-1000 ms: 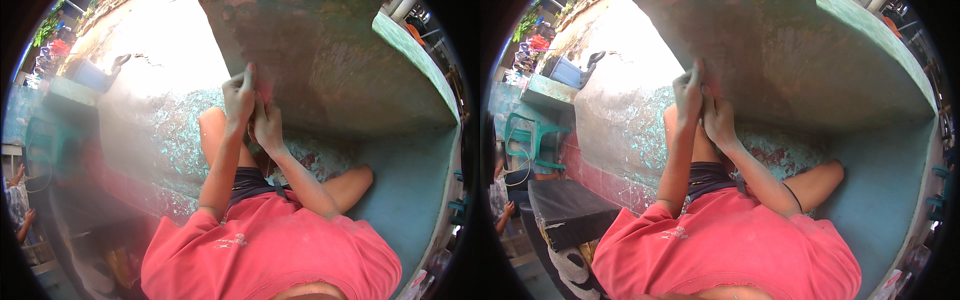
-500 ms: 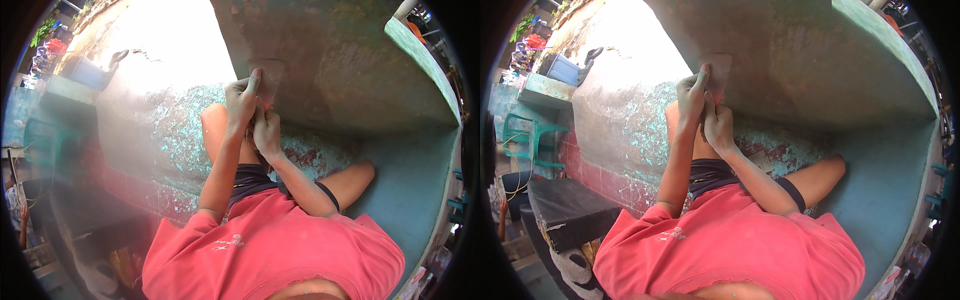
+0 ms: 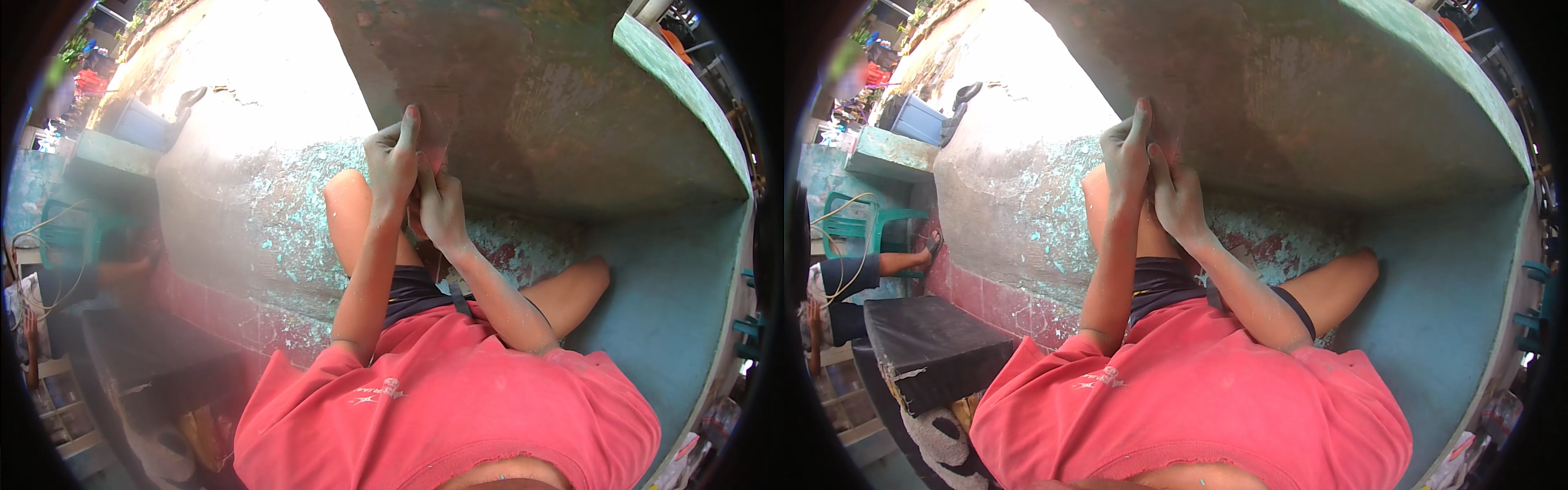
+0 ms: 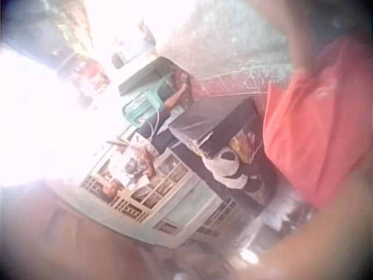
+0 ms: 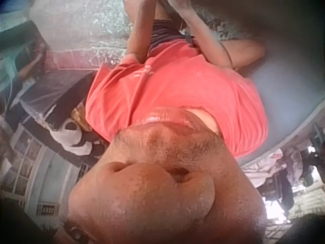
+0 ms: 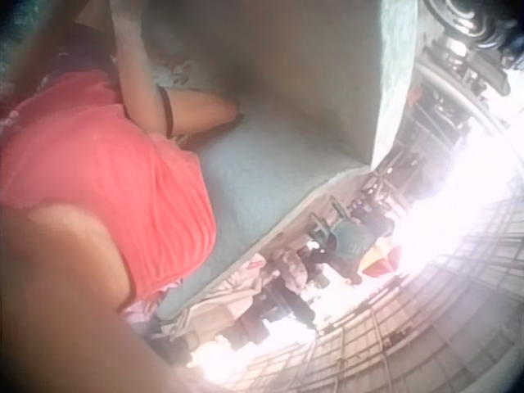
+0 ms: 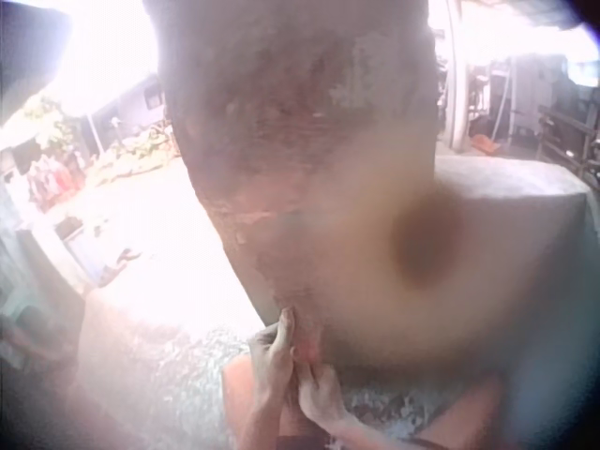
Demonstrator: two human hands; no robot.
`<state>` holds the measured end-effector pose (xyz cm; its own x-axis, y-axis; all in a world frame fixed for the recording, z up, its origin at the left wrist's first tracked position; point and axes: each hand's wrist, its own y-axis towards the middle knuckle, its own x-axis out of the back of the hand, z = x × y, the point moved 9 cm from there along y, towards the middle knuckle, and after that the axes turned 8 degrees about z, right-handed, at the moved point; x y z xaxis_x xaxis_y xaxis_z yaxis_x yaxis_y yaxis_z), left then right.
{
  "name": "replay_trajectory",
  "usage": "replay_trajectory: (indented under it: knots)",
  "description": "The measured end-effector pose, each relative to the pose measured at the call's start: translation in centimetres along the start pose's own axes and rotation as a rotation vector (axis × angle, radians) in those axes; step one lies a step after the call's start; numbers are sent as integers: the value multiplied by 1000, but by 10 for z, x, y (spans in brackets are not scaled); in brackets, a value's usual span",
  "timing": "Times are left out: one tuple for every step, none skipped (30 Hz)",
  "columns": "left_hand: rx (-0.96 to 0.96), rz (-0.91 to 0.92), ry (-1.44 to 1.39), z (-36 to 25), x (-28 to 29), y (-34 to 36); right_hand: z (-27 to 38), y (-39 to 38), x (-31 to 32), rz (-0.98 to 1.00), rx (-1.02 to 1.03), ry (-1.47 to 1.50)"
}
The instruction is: The person sits inside a large tub-like structure and uses a sanding block to smooth the interior curved walls. They move the sanding block back and forth across the surface, focusing on different sections of the wall.
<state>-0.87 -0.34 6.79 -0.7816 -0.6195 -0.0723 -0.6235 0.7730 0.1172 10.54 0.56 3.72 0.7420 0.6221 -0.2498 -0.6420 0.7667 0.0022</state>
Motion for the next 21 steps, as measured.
replay_trajectory:
  knots:
    - [-28,-5,-13,-13,1,7,10,4,-2,10,19,-21]
    - [-56,-7,-28,-26,1,11,20,10,-5,26,19,-28]
    - [-53,-5,-46,-39,2,14,34,17,-11,42,18,-35]
    - [-53,-7,-54,-60,3,16,45,20,-19,62,20,-34]
    - [-50,-7,-66,-76,4,17,51,19,-23,65,41,-3]
    - [-46,-8,-100,-85,1,14,56,19,-27,68,61,28]
    - [-32,-4,-63,-80,1,12,60,19,-31,71,88,61]
    - [-18,3,-30,-66,2,12,53,17,-27,45,76,70]
    - [-4,9,4,-49,2,10,37,13,-19,19,65,79]
    - [-12,-10,27,-31,2,7,26,10,-14,2,53,88]
    - [-23,9,67,-24,-1,4,17,6,-10,-1,22,71]
    - [-3,9,52,-16,0,3,9,3,-7,-3,-9,54]
    - [21,-2,41,-18,2,1,4,1,-7,6,-47,39]
    - [9,7,12,-21,2,1,6,1,-7,-6,-26,16]
    - [-3,12,-17,-27,2,3,9,2,-8,-14,-6,-8]
    - [-38,4,-26,-42,9,9,16,10,-18,0,32,-14]
    - [-55,-19,-97,-71,4,11,32,20,-24,13,80,-9]
    - [-136,-44,23,-98,8,19,52,26,-31,42,85,19]
    - [-205,-47,44,-117,9,26,71,32,-39,73,87,47]
    - [-138,12,48,-130,7,29,83,35,-44,101,42,76]
    - [-135,11,21,-132,7,31,84,37,-51,132,38,127]
